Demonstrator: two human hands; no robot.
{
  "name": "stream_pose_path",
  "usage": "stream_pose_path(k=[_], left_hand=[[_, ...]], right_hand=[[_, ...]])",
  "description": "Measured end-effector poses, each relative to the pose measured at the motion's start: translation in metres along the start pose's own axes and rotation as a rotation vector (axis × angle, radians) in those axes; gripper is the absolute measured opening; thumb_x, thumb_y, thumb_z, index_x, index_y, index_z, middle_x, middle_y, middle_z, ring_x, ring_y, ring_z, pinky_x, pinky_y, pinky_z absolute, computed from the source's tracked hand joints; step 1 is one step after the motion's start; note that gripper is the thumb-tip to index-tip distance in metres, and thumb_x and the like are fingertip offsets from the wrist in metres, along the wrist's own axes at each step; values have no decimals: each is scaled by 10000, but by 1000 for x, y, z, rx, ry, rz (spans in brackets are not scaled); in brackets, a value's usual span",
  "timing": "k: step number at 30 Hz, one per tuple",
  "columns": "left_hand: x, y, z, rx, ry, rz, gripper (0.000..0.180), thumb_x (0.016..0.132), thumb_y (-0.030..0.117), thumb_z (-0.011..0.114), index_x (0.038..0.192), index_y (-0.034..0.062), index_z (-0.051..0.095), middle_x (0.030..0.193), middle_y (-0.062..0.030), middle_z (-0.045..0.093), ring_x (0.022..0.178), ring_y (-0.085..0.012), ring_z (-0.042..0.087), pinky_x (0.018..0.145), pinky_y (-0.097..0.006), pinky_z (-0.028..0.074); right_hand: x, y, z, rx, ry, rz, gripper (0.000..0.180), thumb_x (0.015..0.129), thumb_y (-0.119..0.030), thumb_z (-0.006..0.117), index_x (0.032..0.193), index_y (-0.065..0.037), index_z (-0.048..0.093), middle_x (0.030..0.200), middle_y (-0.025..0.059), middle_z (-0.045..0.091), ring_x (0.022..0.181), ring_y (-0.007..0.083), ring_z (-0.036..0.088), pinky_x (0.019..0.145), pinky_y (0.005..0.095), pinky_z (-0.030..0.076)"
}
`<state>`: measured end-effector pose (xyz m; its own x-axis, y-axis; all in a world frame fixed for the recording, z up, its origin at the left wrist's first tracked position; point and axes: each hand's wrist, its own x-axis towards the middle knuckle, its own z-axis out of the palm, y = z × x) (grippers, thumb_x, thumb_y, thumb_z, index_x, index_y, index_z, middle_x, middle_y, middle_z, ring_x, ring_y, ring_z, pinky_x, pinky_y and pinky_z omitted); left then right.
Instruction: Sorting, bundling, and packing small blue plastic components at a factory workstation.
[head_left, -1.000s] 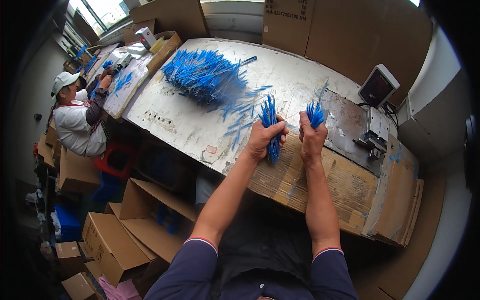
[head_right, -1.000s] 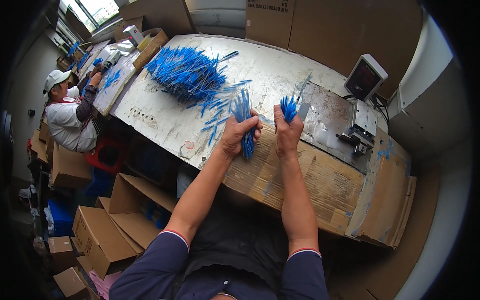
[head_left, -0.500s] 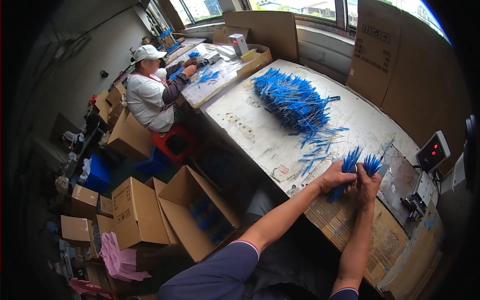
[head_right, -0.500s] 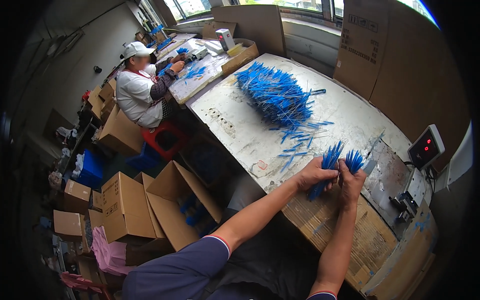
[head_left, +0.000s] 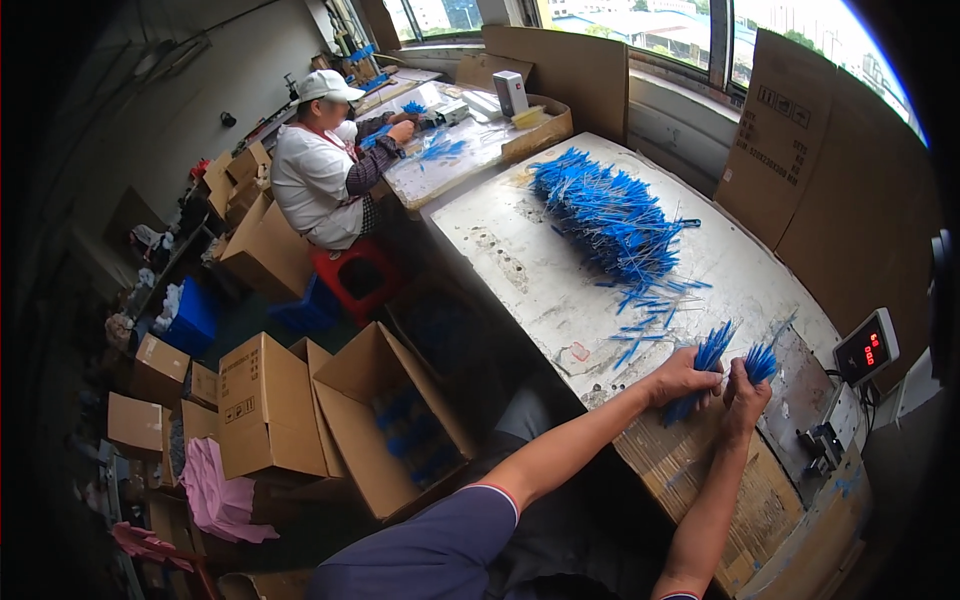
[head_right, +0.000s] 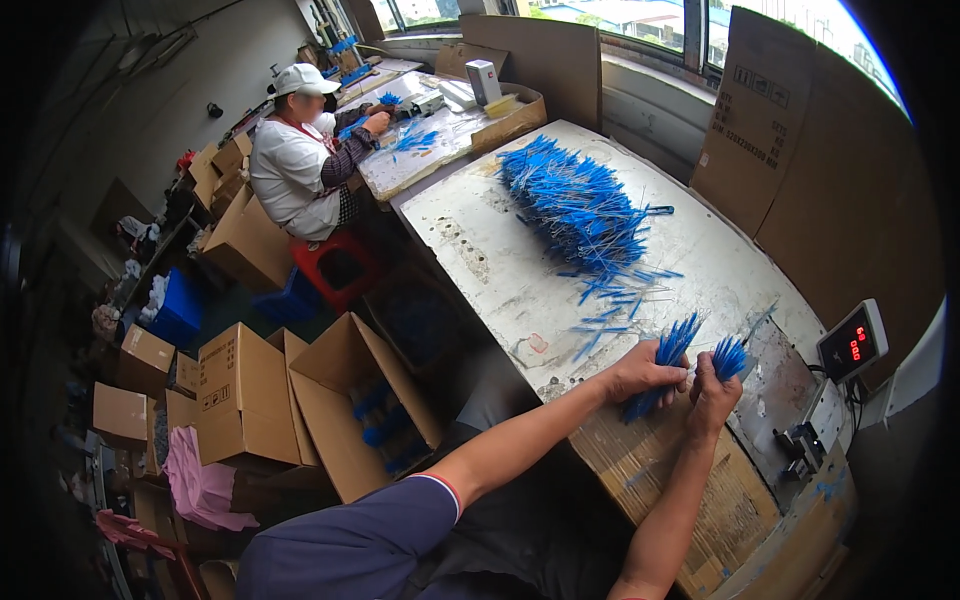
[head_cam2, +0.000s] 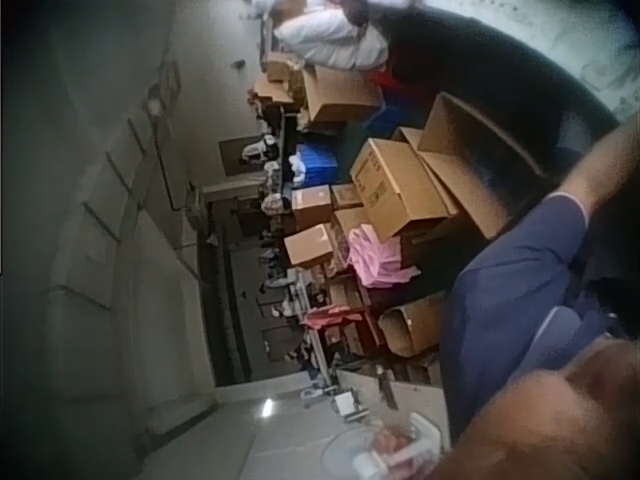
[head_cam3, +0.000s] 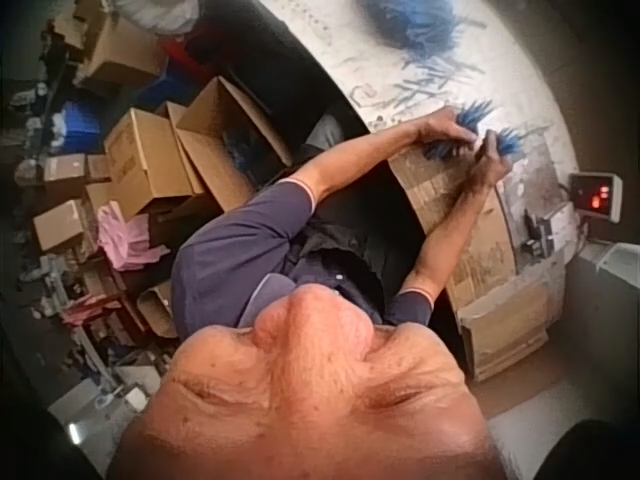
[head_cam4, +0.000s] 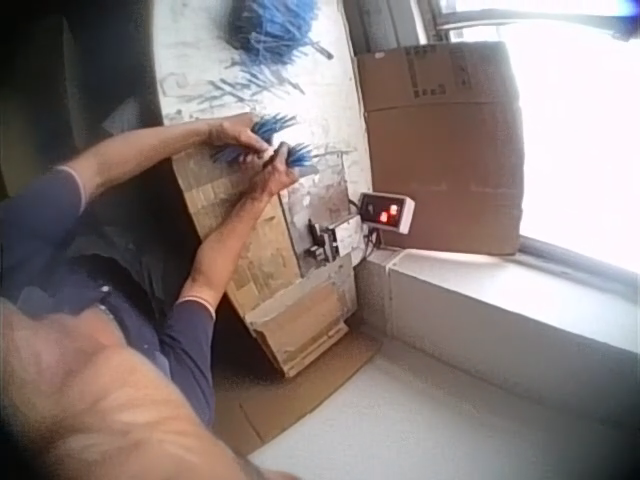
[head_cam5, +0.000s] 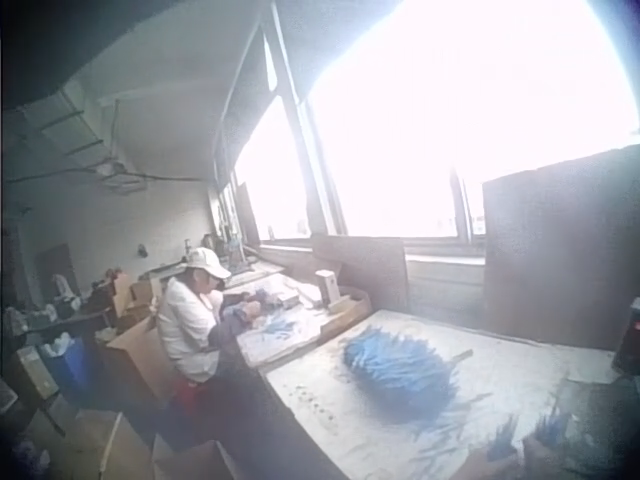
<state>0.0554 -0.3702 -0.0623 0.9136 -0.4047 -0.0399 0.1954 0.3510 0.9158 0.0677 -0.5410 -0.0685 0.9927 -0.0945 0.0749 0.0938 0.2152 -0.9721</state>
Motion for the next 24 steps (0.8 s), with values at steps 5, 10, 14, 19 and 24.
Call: stream_pose_path(k=[5,10,14,19,24], left_hand=[[-4,-4,5,-35,30,20,229,948,155,701,1074,-10,602,864,-95,706,636,-148,685,546,-295,574],[-2,-6,5,5,50,52,248,937,154,720,1081,-13,607,878,-101,717,628,-142,678,543,-294,568],[-1,-5,4,16,67,41,261,933,156,726,1093,-16,612,892,-107,723,620,-137,670,538,-289,559],[-1,-3,3,30,87,40,255,927,156,728,1089,-6,618,886,-100,726,612,-127,662,529,-279,544],[1,-9,3,58,121,51,231,917,151,733,1064,10,623,863,-79,728,608,-105,647,540,-263,529]], right_hand=[[5,11,-5,154,209,-3,92,955,-114,732,898,-98,662,621,-76,522,443,9,362,390,219,207],[5,8,-4,153,256,-64,88,973,-111,713,901,-84,670,666,-59,557,456,16,378,396,220,225],[3,8,4,136,332,-73,83,973,-99,710,905,-89,663,658,-62,546,453,17,370,397,219,224],[10,9,-3,208,388,-83,85,975,-101,709,920,-86,647,680,-58,549,453,16,363,395,221,222],[7,10,0,201,353,-46,103,972,-102,715,908,-81,638,691,-50,560,451,15,360,391,222,223]])
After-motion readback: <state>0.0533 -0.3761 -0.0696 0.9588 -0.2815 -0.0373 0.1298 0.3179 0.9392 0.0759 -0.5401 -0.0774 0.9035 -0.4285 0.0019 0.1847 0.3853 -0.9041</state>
